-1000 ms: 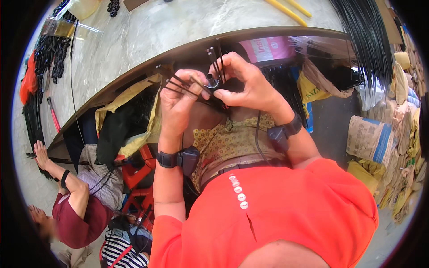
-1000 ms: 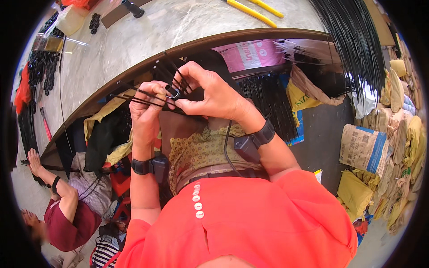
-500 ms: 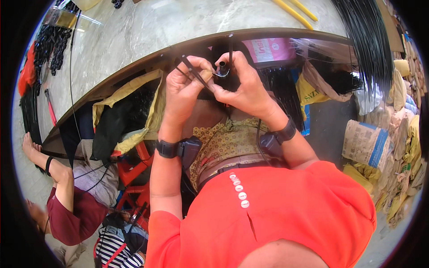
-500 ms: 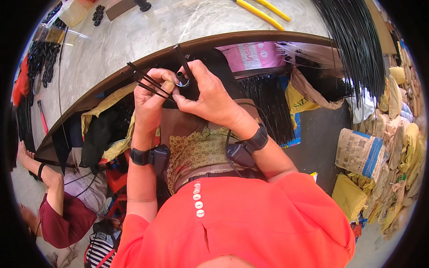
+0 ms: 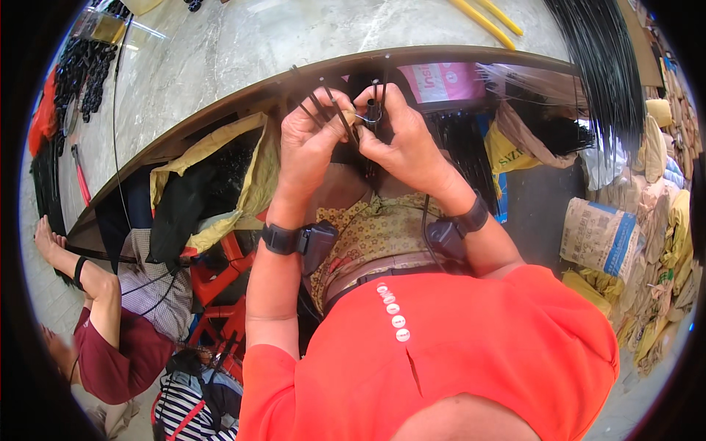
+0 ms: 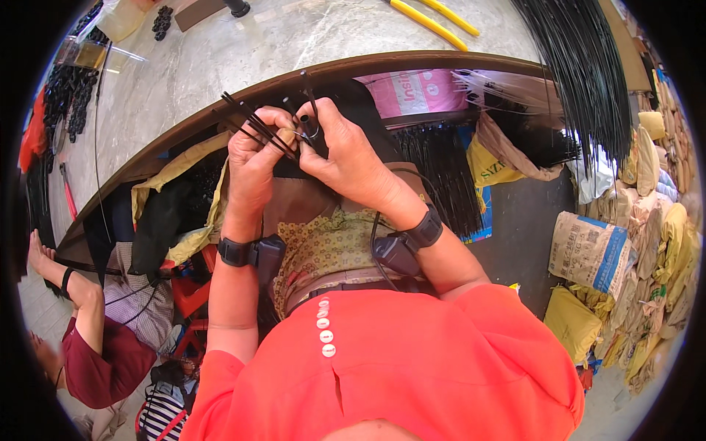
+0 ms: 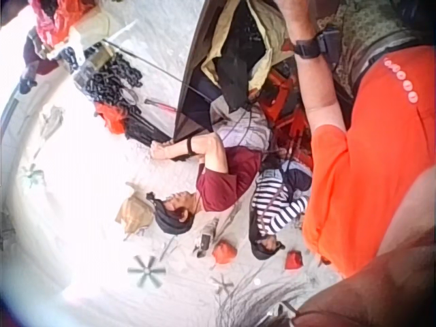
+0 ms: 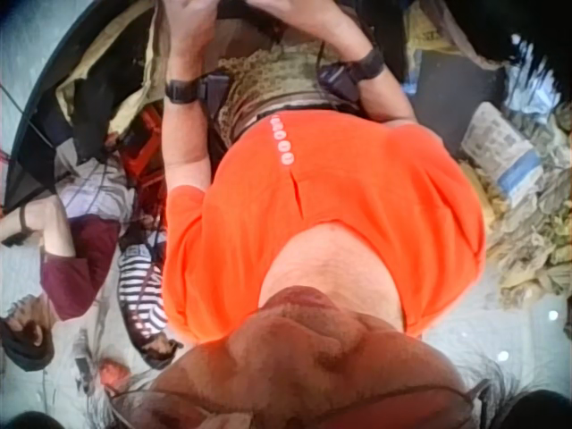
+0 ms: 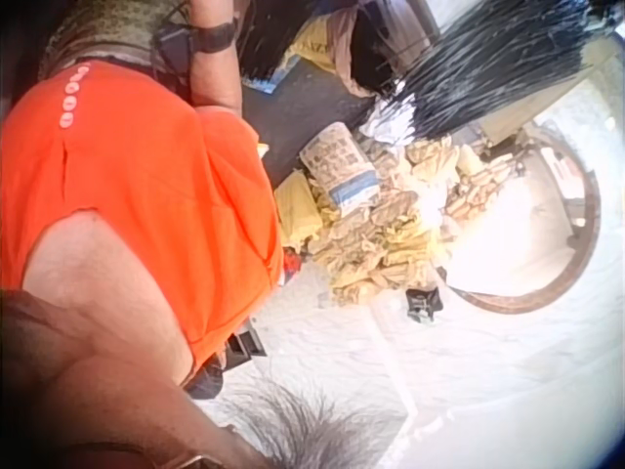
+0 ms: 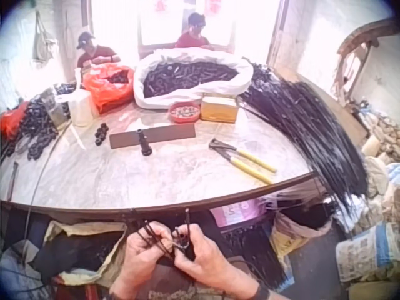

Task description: The person organizes several thin black rods and inserts them into a central black plastic component, then uses pliers to secure a wire around the assembly.

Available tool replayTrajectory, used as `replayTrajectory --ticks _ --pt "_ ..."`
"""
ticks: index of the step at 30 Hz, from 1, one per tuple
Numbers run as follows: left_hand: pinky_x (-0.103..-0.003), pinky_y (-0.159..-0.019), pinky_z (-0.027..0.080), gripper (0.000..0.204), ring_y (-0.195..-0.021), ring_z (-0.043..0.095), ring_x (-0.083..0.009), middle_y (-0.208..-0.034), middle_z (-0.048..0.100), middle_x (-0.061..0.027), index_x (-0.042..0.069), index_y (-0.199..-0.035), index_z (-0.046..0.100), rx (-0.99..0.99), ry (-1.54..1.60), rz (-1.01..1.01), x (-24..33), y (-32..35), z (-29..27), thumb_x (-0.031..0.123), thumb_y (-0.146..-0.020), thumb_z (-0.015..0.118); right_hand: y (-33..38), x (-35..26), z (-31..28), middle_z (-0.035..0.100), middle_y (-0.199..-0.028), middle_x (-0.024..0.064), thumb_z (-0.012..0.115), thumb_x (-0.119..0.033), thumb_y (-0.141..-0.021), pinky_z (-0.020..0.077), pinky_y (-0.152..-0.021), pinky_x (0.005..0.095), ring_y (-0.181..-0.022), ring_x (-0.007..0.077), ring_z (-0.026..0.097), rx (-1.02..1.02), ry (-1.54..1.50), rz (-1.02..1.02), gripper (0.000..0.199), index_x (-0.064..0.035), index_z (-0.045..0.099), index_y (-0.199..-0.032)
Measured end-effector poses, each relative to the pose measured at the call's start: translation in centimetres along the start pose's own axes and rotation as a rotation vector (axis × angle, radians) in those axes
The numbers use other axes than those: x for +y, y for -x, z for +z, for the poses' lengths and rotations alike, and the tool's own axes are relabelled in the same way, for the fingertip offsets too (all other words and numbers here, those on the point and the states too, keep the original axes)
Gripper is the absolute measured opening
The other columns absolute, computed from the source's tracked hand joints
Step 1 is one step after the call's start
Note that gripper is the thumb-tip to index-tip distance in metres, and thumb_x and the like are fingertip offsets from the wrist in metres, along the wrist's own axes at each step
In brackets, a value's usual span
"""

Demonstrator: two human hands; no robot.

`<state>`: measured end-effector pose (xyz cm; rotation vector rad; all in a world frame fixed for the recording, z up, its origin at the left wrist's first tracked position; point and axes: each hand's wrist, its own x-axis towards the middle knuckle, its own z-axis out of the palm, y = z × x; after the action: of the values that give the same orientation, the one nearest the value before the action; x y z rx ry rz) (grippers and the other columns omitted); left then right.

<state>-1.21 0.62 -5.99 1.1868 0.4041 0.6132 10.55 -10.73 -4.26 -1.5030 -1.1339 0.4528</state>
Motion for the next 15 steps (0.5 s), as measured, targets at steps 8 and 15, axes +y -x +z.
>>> replayTrajectory --ticks 8,15 --pt "-0.021 -0.065 0.047 0.006 -0.074 0.057 -0.0052 -0.094 0.064 0.0001 0.006 -0.097 0.064 -0.008 -0.045 -0.021 0.5 -0.1 0.5 0.003 -0.091 0.065 1.2 1.3 0.6 0.060 -0.090 0.0104 0.066 -0.010 -0.092 0.0496 -0.071 0.0304 -0.080 0.0196 0.062 0.069 -0.200 0.053 0.024 -0.0013 0.050 -0.109" --pt "-0.019 -0.057 0.044 0.009 -0.068 0.057 -0.0050 -0.085 0.065 -0.0007 0.004 -0.102 0.064 -0.081 -0.099 0.019 4.3 -1.6 2.7 0.007 -0.093 0.064 -0.7 -1.0 -1.1 0.060 -0.088 0.0062 0.061 -0.014 -0.098 0.0491 -0.069 0.0287 -0.078 0.0136 0.060 0.178 -0.185 -0.041 0.018 -0.0018 0.052 -0.108"
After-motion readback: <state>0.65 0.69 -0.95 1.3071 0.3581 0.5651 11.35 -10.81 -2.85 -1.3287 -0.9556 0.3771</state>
